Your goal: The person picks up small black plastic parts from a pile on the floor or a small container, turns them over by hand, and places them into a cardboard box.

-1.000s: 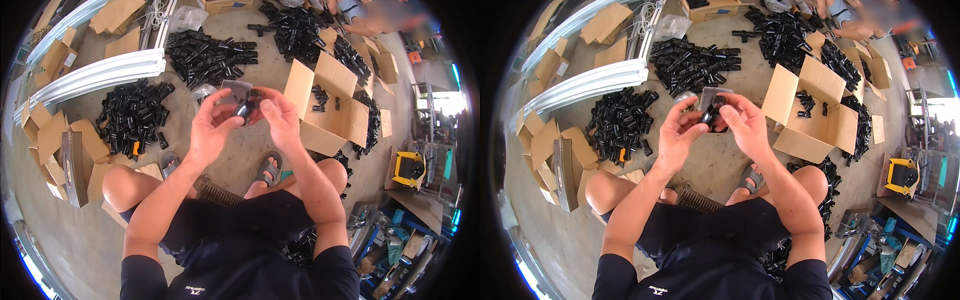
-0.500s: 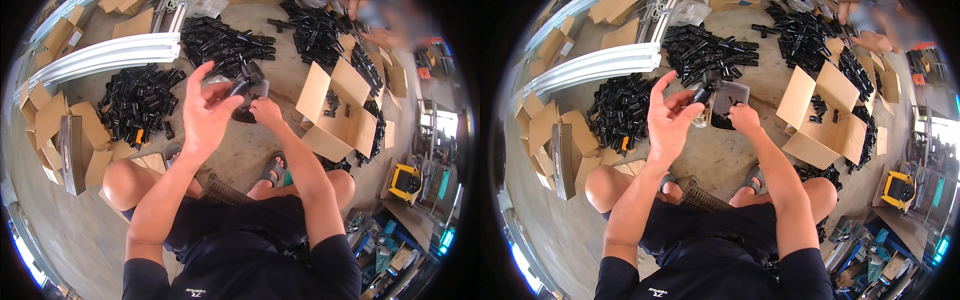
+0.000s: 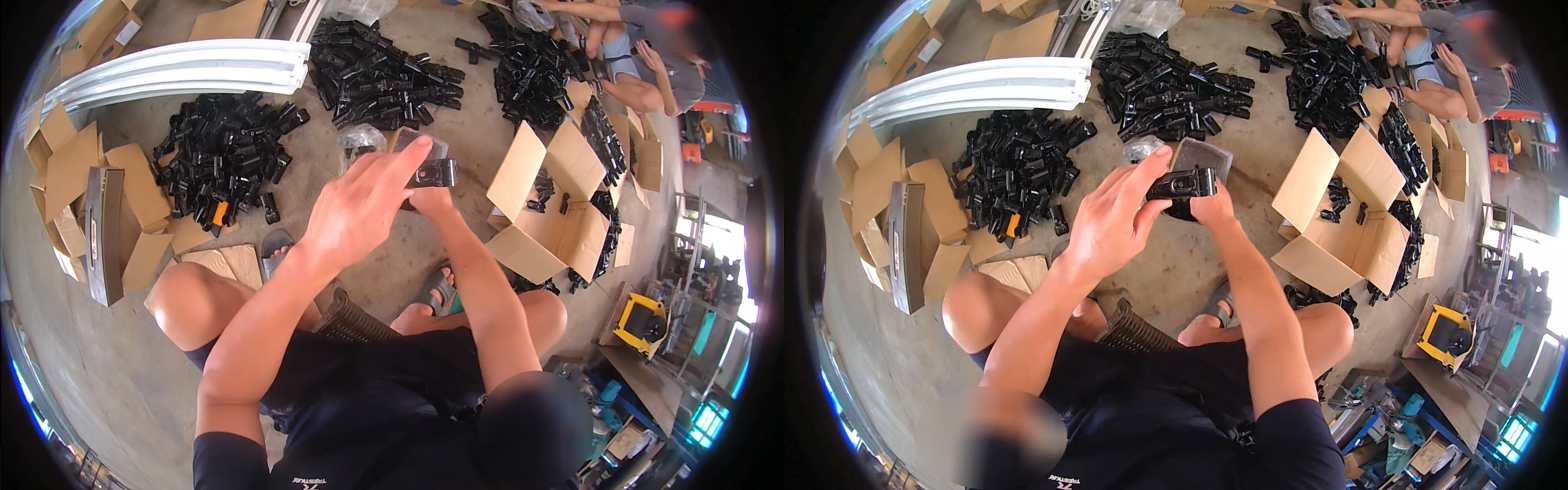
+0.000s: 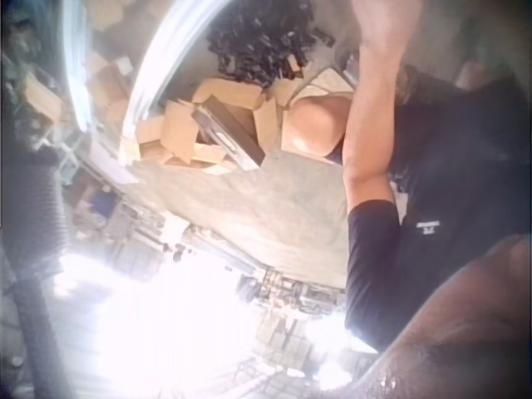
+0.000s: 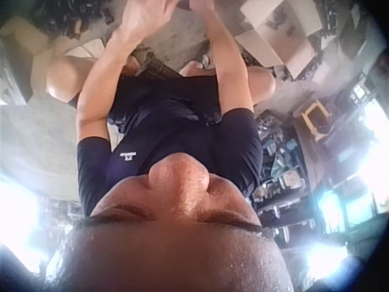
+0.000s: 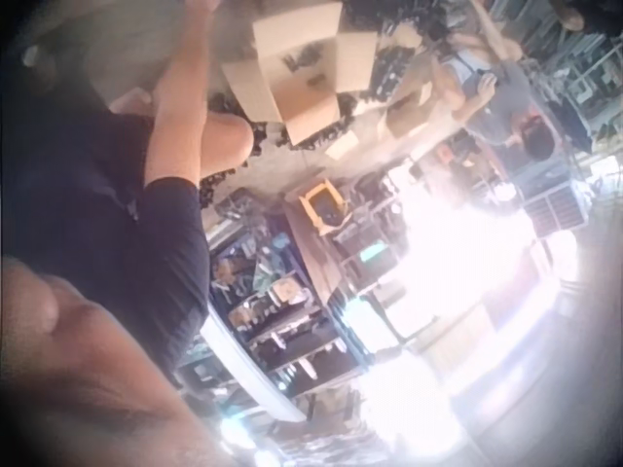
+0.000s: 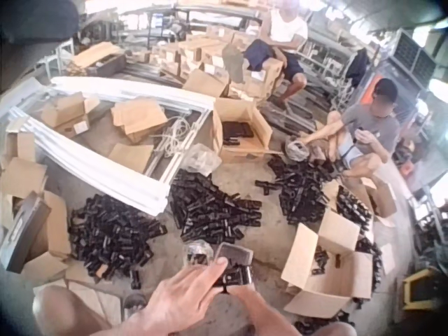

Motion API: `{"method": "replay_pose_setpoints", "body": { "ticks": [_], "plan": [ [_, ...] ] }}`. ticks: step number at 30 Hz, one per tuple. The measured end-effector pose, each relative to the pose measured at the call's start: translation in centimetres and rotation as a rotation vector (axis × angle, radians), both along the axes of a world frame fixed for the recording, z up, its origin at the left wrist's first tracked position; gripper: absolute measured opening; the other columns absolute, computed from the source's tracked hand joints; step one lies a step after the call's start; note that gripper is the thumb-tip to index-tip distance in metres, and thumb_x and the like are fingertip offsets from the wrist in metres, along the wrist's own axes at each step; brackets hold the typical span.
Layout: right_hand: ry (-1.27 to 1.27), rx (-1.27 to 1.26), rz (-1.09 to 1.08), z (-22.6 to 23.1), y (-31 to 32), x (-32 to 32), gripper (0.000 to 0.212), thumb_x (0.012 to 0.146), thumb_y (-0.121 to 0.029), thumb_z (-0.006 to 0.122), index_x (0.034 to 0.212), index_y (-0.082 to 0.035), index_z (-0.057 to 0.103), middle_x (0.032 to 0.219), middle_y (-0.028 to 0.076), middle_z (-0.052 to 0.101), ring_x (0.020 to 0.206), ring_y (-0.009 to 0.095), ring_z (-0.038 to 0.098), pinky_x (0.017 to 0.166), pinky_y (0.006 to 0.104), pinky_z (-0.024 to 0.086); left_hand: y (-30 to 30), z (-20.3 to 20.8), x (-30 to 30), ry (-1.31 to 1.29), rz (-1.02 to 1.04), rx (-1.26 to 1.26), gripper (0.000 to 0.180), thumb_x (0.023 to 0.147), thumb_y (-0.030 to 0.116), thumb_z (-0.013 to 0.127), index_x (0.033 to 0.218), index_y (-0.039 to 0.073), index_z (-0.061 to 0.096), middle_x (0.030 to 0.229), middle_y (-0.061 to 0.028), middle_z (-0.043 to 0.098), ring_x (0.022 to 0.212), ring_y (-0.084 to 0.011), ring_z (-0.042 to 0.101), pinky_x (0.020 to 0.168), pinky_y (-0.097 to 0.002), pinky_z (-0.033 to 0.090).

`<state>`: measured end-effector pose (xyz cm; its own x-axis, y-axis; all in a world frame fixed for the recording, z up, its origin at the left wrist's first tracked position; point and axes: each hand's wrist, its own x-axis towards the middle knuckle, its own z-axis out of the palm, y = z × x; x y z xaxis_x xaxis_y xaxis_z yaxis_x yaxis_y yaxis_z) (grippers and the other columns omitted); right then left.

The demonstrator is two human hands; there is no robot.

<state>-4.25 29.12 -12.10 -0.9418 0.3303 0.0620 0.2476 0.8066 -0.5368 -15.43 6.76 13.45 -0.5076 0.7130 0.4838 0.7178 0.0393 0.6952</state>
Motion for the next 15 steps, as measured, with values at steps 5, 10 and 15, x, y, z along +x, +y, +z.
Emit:
{"method": "replay_pose_setpoints", "body": {
  "ticks": [5,10,15],
  "plan": [
    [0.078,-0.043,-0.127,16.9,1.3,-0.7,0.017,0.087,-0.004,0.068,0.103,-0.003,0.073,0.099,0.017,0.072,0.096,0.03,0.069,0.086,0.0384,0.056,0.3,-1.2,0.4,-0.003,-0.034,-0.094,0.073,0.084,0.002,0.076,0.15,0.011,0.046,0.117,-0.0136,0.07,0.101,-0.0342,0.068,0.076,-0.042,0.059],
    [0.322,-0.31,-0.288,29.7,-1.5,3.5,0.014,0.092,-0.001,0.071,0.106,-0.001,0.074,0.098,0.008,0.073,0.086,0.013,0.068,0.078,0.0266,0.054,0.7,-1.4,1.6,0.049,-0.091,-0.084,0.075,0.082,-0.001,0.076,0.15,0.01,0.046,0.11,-0.0128,0.07,0.098,-0.0331,0.068,0.074,-0.0419,0.059],
    [0.418,-0.282,-0.124,28.9,-4.4,5.7,0.013,0.09,0.002,0.073,0.102,-0.002,0.074,0.095,0.008,0.072,0.084,0.017,0.068,0.074,0.0292,0.055,1.3,-1.3,2.6,0.097,-0.152,-0.088,0.078,0.079,-0.004,0.075,0.15,0.008,0.046,0.105,-0.0125,0.07,0.095,-0.0326,0.068,0.073,-0.041,0.059]
  ]
}}
